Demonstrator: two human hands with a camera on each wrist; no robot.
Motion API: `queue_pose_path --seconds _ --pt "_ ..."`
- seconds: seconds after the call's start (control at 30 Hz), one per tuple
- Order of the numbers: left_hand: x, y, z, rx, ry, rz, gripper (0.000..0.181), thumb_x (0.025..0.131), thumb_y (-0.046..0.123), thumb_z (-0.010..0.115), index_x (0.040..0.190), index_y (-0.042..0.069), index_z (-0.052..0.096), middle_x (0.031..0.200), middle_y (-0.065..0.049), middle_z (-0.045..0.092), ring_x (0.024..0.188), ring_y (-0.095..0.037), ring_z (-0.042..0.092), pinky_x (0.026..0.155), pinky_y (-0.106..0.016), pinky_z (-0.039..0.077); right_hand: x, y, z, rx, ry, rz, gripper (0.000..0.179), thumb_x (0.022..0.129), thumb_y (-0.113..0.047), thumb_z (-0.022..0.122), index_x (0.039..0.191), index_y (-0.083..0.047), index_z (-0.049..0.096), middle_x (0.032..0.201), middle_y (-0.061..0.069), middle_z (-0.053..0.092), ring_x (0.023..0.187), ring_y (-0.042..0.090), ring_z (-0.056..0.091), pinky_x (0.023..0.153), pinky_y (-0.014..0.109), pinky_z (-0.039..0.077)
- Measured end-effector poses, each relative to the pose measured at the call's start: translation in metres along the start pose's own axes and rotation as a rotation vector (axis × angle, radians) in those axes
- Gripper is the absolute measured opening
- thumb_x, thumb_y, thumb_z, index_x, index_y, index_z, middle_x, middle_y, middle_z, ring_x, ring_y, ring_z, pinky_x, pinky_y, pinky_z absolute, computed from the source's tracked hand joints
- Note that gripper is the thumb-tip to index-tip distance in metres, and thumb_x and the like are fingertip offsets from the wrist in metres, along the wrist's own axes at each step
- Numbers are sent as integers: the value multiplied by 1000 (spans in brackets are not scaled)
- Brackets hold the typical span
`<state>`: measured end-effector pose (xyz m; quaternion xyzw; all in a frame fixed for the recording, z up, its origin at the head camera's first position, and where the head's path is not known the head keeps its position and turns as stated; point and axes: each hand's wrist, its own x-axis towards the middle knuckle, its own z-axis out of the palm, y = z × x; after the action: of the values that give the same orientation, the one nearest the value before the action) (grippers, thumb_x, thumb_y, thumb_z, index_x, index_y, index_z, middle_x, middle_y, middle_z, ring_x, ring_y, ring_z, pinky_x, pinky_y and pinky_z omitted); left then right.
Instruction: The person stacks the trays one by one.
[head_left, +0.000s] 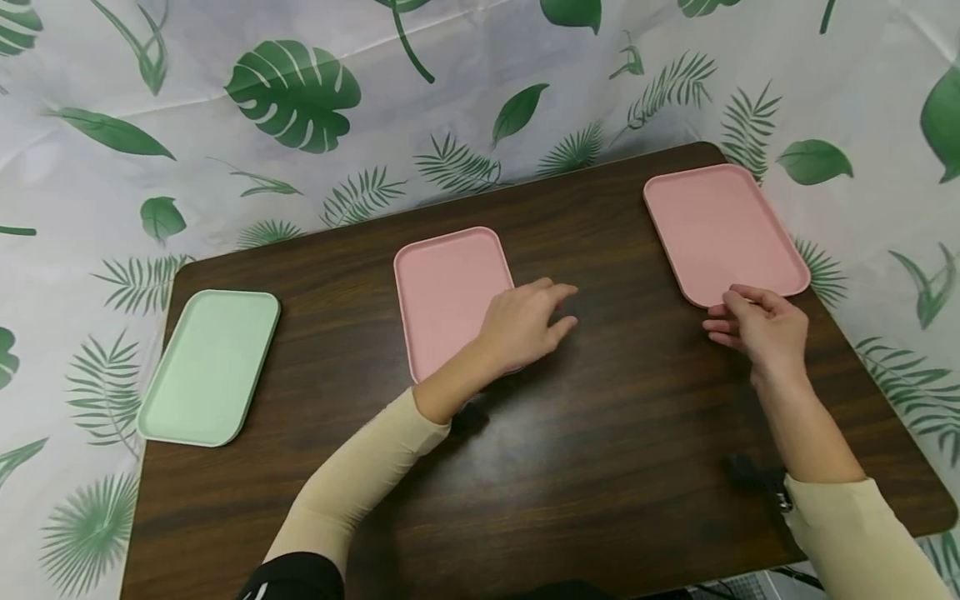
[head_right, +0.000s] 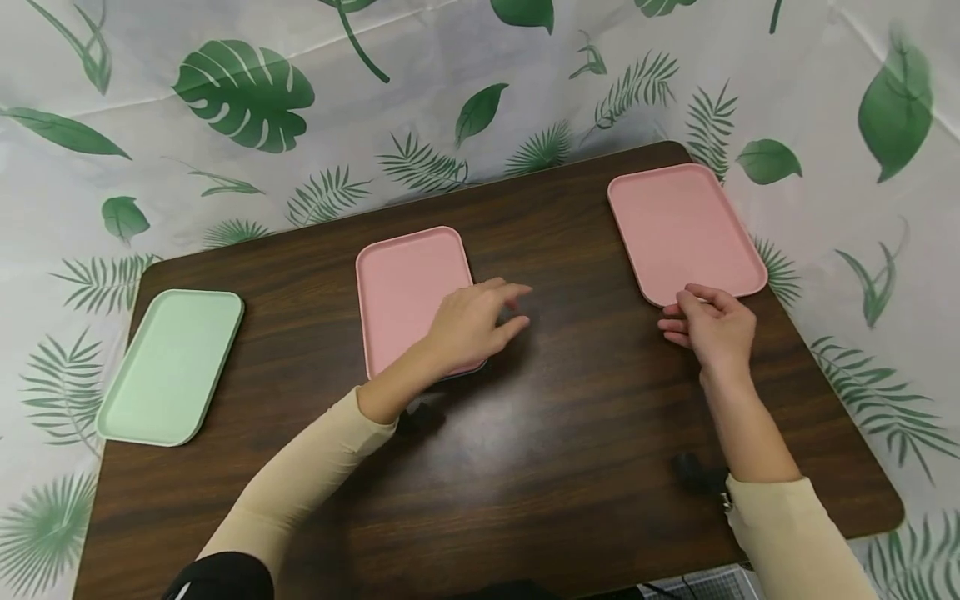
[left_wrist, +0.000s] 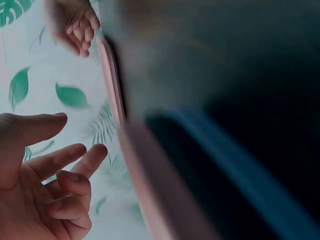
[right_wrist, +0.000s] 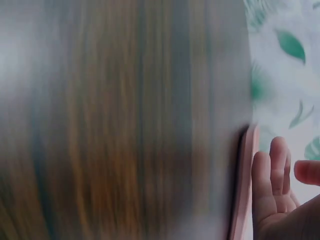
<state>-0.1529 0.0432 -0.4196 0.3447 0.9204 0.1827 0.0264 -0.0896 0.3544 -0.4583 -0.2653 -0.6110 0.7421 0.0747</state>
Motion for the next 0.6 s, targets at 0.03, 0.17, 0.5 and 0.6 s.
queue_pose_path --seconds 0.03,0.17,0.5,0.6 --pt "3 5 5 2 -22 5 43 94 38 64 132 18 62 98 5 64 73 -7 58 57 -25 45 3 -2 -5 16 18 4 26 91 -11 70 114 0 62 71 6 72 56 19 70 52 31 55" --pt "15 23 21 -14 -114 6 50 94 42 63 138 18 58 102 6 63 79 -7 60 58 -25 47 12 -9 -20 47 71 24 23 91 -11 69 111 -4 62 70 5 71 54 19 69 51 31 55" --pt "50 46 59 -175 -305 -95 65 96 48 58 150 17 42 109 10 60 92 -4 56 67 -22 46 25 -7 -46 16 228 49 33 94 -12 64 125 -10 52 68 0 70 52 16 68 48 27 53" --pt "61 55 66 -182 -330 -116 67 96 50 57 151 16 39 109 10 58 92 -4 56 65 -21 46 28 -5 -50 13 248 40 41 94 -12 64 133 -8 50 68 1 70 51 16 68 46 28 53"
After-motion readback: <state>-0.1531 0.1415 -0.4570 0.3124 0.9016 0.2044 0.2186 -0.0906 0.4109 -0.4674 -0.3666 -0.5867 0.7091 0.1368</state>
